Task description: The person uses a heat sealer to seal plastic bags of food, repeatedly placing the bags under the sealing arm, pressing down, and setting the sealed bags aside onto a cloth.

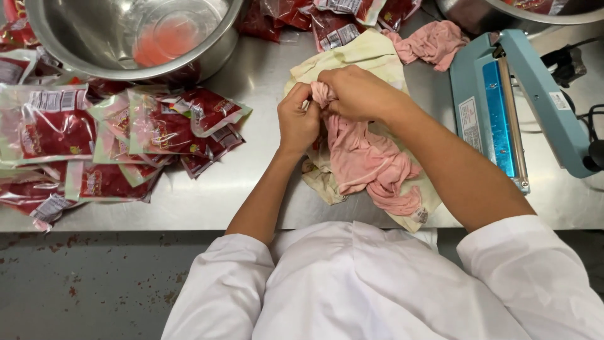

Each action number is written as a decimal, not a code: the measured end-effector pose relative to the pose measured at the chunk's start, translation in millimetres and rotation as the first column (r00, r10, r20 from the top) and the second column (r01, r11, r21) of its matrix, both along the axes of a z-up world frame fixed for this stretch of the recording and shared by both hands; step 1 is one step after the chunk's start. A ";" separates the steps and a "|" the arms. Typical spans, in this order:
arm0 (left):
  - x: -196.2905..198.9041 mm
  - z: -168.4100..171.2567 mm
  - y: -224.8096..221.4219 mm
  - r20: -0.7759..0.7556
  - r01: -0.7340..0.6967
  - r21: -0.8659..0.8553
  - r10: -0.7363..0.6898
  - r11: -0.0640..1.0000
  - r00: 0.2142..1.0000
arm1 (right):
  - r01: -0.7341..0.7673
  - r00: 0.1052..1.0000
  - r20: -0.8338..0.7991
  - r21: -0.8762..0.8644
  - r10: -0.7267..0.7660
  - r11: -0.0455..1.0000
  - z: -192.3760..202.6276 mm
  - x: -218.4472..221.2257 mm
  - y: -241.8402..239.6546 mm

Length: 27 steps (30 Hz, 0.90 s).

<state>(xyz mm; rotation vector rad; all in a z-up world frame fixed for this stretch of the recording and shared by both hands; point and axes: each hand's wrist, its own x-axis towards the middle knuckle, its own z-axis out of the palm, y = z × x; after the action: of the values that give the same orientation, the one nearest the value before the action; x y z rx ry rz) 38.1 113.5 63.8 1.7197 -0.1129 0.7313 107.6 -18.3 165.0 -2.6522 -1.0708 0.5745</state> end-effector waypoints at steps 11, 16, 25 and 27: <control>-6.6 9.1 -12.9 0.152 -0.003 0.141 -0.019 0.990 0.988 | -0.104 0.967 0.237 0.020 0.096 0.994 -9.2 6.7 -47.3; -4.8 10.2 -9.9 0.151 0.002 0.143 -0.024 0.990 0.988 | -0.102 0.956 0.284 0.077 0.076 0.992 -11.7 13.6 -83.4; -10.5 -3.9 -6.4 0.108 0.010 0.194 -0.032 0.981 0.994 | 0.041 0.983 0.180 0.005 -0.041 0.999 -18.8 11.2 -127.9; -5.5 0.3 -2.0 0.082 -0.003 0.188 -0.012 0.982 0.997 | 0.156 0.984 0.096 -0.061 -0.149 0.986 0.2 17.9 -132.1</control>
<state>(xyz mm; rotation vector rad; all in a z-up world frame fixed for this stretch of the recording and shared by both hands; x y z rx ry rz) 32.6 111.5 64.2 1.8674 -0.2502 0.8102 125.5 -150.4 165.2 -2.8135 -0.8748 0.4721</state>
